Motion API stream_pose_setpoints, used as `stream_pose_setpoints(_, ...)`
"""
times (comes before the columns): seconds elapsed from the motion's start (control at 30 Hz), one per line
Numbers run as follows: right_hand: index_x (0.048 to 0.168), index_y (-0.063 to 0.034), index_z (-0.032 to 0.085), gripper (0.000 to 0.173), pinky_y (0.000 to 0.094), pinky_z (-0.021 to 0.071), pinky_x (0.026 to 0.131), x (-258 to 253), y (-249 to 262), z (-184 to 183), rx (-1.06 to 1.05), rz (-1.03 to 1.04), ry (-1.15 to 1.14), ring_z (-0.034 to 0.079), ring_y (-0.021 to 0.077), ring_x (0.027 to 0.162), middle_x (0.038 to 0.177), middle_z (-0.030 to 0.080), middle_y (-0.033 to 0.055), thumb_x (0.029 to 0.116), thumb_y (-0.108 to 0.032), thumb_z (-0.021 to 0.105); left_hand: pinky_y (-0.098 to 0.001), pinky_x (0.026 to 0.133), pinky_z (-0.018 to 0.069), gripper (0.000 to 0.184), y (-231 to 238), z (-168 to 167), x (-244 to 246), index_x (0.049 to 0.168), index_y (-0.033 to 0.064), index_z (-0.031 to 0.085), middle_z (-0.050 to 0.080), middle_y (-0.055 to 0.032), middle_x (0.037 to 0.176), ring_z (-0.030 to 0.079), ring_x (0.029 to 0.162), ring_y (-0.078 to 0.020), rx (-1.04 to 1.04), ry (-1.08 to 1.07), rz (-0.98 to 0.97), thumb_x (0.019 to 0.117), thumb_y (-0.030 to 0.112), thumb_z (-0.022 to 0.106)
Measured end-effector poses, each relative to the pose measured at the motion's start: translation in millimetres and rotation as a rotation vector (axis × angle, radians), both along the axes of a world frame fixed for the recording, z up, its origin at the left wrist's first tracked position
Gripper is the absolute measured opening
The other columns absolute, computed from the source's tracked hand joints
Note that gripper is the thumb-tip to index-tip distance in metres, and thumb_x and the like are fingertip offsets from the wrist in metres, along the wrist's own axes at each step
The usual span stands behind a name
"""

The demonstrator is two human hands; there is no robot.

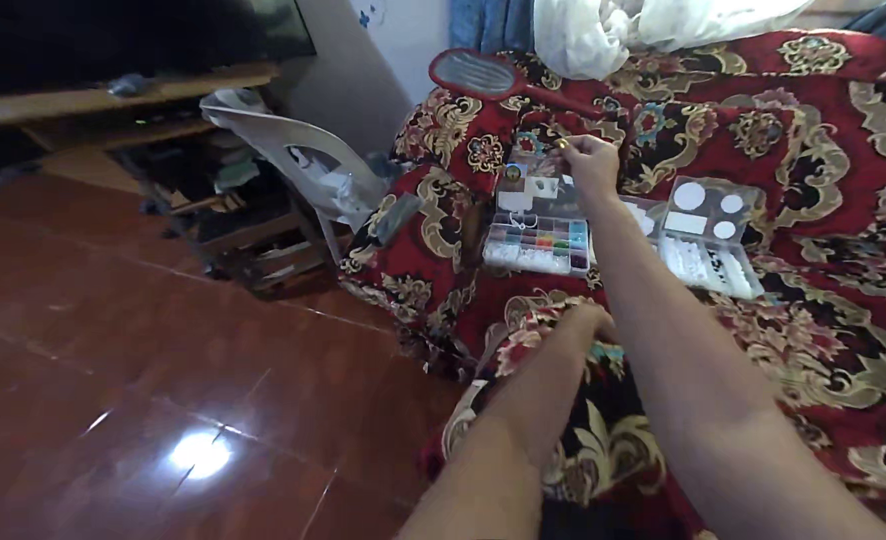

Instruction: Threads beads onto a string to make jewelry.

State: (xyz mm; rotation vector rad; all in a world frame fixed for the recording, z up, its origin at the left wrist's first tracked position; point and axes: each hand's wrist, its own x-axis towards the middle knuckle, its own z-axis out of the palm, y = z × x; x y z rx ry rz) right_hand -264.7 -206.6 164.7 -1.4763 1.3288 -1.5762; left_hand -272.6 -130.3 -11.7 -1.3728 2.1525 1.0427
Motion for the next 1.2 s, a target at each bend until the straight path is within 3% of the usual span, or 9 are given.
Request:
stream_pose_setpoints(0.27, 0.108, 0.0006, 0.070, 0.015, 0.0261, 0.0609, 0.076, -33, -59, -55, -0.187, -0.041, -0.067, 0.070, 0.0069, 0.077, 0.091, 0.073, 0.0038, 0.1013, -0.010, 0.061, -0.0660, 0.100, 0.0427, 0.051, -53, 92, 48, 0.120, -0.0092, 0.065, 0.062, -0.0294, 0.129, 0.057, 0.124, -0.0456, 0.025, -0.282, -0.265, 0.1043, 0.038, 0.056)
stream_pose_setpoints(0.33, 0.112, 0.0010, 0.068, 0.017, 0.0269, 0.0599, 0.077, -33, -75, -83, -0.207, -0.097, -0.153, 0.069, 0.0072, 0.079, 0.093, 0.073, 0.0035, 0.1025, -0.010, 0.059, -0.0656, 0.101, 0.0441, 0.038, -77, 106, 55, 0.120, -0.0085, 0.065, 0.063, -0.0284, 0.129, 0.058, 0.124, -0.0452, -0.035, -0.238, -0.154, 0.1007, 0.024, 0.063)
stream_pose_setpoints(0.47, 0.108, 0.0006, 0.069, 0.014, 0.0261, 0.0610, 0.074, -43, -101, -163, -0.211, -0.188, -0.332, 0.070, 0.0062, 0.077, 0.091, 0.074, 0.0005, 0.0999, -0.005, 0.060, -0.0522, 0.089, 0.0552, 0.023, -138, 150, 86, 0.116, -0.0021, 0.068, 0.071, -0.0209, 0.106, 0.070, 0.096, -0.0330, -0.415, 0.340, 0.346, 0.1048, 0.013, 0.055)
stream_pose_setpoints(0.57, 0.105, 0.0032, 0.068, 0.012, 0.0256, 0.0622, 0.073, -69, -106, -170, -0.070, -0.057, -0.300, 0.071, 0.0072, 0.074, 0.087, 0.074, 0.0020, 0.0985, -0.001, 0.059, -0.0376, 0.079, 0.0613, 0.019, -168, 112, 87, 0.118, 0.0022, 0.065, 0.072, -0.0117, 0.102, 0.072, 0.086, -0.0182, -0.826, 1.003, 0.665, 0.1039, 0.013, 0.057)
stream_pose_setpoints(0.73, 0.100, -0.0011, 0.072, 0.013, 0.0250, 0.0632, 0.072, -78, -88, -133, -0.039, 0.179, -0.240, 0.073, 0.0093, 0.079, 0.094, 0.076, 0.0035, 0.0964, -0.001, 0.060, -0.0334, 0.101, 0.0505, 0.043, -192, 48, 71, 0.148, -0.0030, 0.042, 0.064, -0.0155, 0.129, 0.064, 0.113, -0.0150, -0.180, 1.303, 0.724, 0.1082, 0.013, 0.042)
stream_pose_setpoints(0.8, 0.099, -0.0053, 0.077, 0.013, 0.0189, 0.0603, 0.069, -74, -81, -127, -0.110, 0.169, -0.083, 0.072, 0.0048, 0.086, 0.107, 0.077, 0.0026, 0.0945, -0.008, 0.066, -0.0293, 0.100, 0.0503, 0.043, -190, 48, 73, 0.144, -0.0037, 0.048, 0.066, -0.0108, 0.123, 0.063, 0.111, -0.0090, -0.121, 1.344, 0.605, 0.1100, 0.017, 0.031)
stream_pose_setpoints(0.9, 0.094, -0.0111, 0.081, 0.012, 0.0220, 0.0581, 0.086, -65, -74, -125, -0.177, 0.071, 0.032, 0.069, 0.0108, 0.112, 0.122, 0.074, 0.0054, 0.0922, -0.017, 0.070, -0.0238, 0.097, 0.0513, 0.053, -184, 51, 84, 0.130, -0.0056, 0.057, 0.065, -0.0045, 0.115, 0.062, 0.104, -0.0019, -0.116, 1.386, 0.518, 0.1110, 0.026, 0.019)
stream_pose_setpoints(1.0, 0.093, -0.0096, 0.080, 0.011, 0.0219, 0.0594, 0.083, -58, -69, -124, -0.181, 0.036, 0.005, 0.069, 0.0106, 0.108, 0.122, 0.072, 0.0064, 0.0921, -0.015, 0.070, -0.0276, 0.094, 0.0542, 0.065, -177, 54, 101, 0.130, -0.0040, 0.059, 0.070, -0.0040, 0.110, 0.066, 0.099, -0.0055, -0.043, 1.391, 0.460, 0.1109, 0.035, 0.011)
stream_pose_setpoints(1.2, 0.094, -0.0135, 0.076, 0.019, 0.0148, 0.0556, 0.066, -53, -45, -100, -0.157, 0.063, -0.359, 0.069, 0.0002, 0.080, 0.113, 0.076, -0.0023, 0.0986, -0.006, 0.059, -0.0200, 0.072, 0.0574, 0.019, -163, 69, 129, 0.113, -0.0045, 0.067, 0.069, 0.0020, 0.082, 0.065, 0.071, -0.0024, 0.001, 1.376, 0.318, 0.0957, -0.003, 0.059)
